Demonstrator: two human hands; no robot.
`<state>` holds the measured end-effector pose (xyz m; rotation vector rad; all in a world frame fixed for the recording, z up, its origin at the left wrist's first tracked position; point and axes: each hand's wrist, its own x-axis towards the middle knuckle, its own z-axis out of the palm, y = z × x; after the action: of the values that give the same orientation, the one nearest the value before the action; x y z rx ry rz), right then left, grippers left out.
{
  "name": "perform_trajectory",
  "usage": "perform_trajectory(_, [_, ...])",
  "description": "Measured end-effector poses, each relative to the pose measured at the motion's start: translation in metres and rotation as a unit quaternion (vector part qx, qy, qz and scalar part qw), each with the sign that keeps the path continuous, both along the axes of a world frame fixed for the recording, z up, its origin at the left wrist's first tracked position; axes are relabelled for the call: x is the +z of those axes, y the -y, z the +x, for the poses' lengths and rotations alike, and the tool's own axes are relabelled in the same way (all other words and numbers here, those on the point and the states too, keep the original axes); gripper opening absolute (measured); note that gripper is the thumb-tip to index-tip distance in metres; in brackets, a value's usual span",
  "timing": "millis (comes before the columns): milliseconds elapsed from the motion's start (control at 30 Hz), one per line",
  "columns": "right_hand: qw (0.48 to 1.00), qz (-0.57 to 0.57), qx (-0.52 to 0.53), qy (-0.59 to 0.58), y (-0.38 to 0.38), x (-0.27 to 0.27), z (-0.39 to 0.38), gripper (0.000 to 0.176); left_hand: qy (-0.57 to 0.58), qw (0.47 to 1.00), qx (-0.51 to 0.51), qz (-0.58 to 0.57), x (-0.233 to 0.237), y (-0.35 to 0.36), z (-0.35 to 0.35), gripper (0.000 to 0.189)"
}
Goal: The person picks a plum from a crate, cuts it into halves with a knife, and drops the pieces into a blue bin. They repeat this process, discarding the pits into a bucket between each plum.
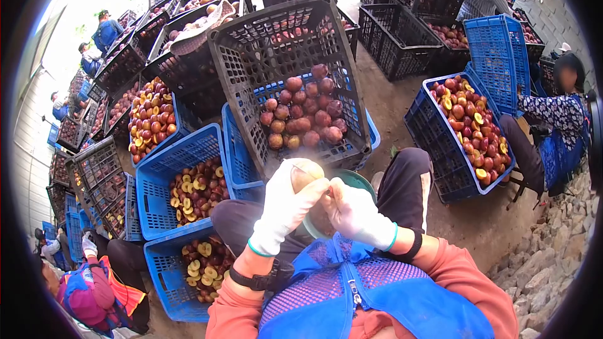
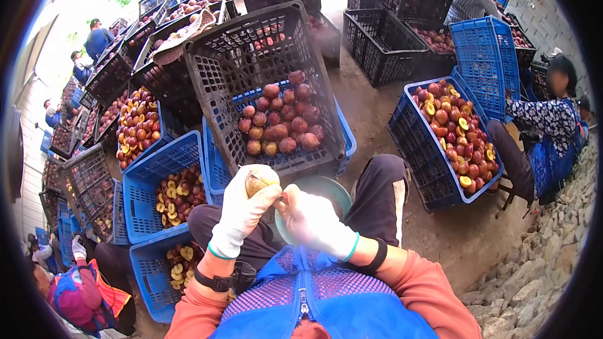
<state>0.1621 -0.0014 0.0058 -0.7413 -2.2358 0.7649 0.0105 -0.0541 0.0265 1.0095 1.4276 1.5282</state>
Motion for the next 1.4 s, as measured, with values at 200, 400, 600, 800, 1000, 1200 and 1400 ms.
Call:
perform_trajectory(200, [1.000,0.000,-0.026,0.003,-0.002,-0.005,-0.007,0.019,0.207,0.977,0.029,-0.032,-0.006,-0.011,0.006,0.023])
perform_trajectory(400, [1.000,0.012,-0.012,0.013,-0.014,0.004,-0.002,0.018,0.093,0.995,0.033,-0.017,0.000,-0.016,0.009,0.023])
perform_trajectory(600, [0.999,0.003,-0.036,0.017,-0.016,0.011,0.000,0.016,0.271,0.962,-0.042,-0.002,-0.004,-0.024,0.005,0.024])
perform_trajectory(800, [0.999,0.023,-0.042,0.011,-0.023,0.002,0.002,0.021,0.219,0.975,-0.045,0.011,0.006,-0.026,0.007,0.032])
perform_trajectory(1000, [0.998,0.000,-0.052,0.038,-0.023,0.003,0.005,0.022,-0.024,0.998,0.059,0.004,-0.001,-0.027,0.012,0.048])
perform_trajectory(1200, [0.998,0.029,-0.047,-0.028,-0.026,0.006,0.006,0.019,0.341,0.938,-0.057,0.027,-0.002,-0.026,-0.002,0.068])
perform_trajectory(1400, [0.998,0.020,-0.043,0.034,-0.027,0.012,0.012,0.021,-0.087,0.995,0.048,0.031,0.004,-0.023,0.005,0.071])
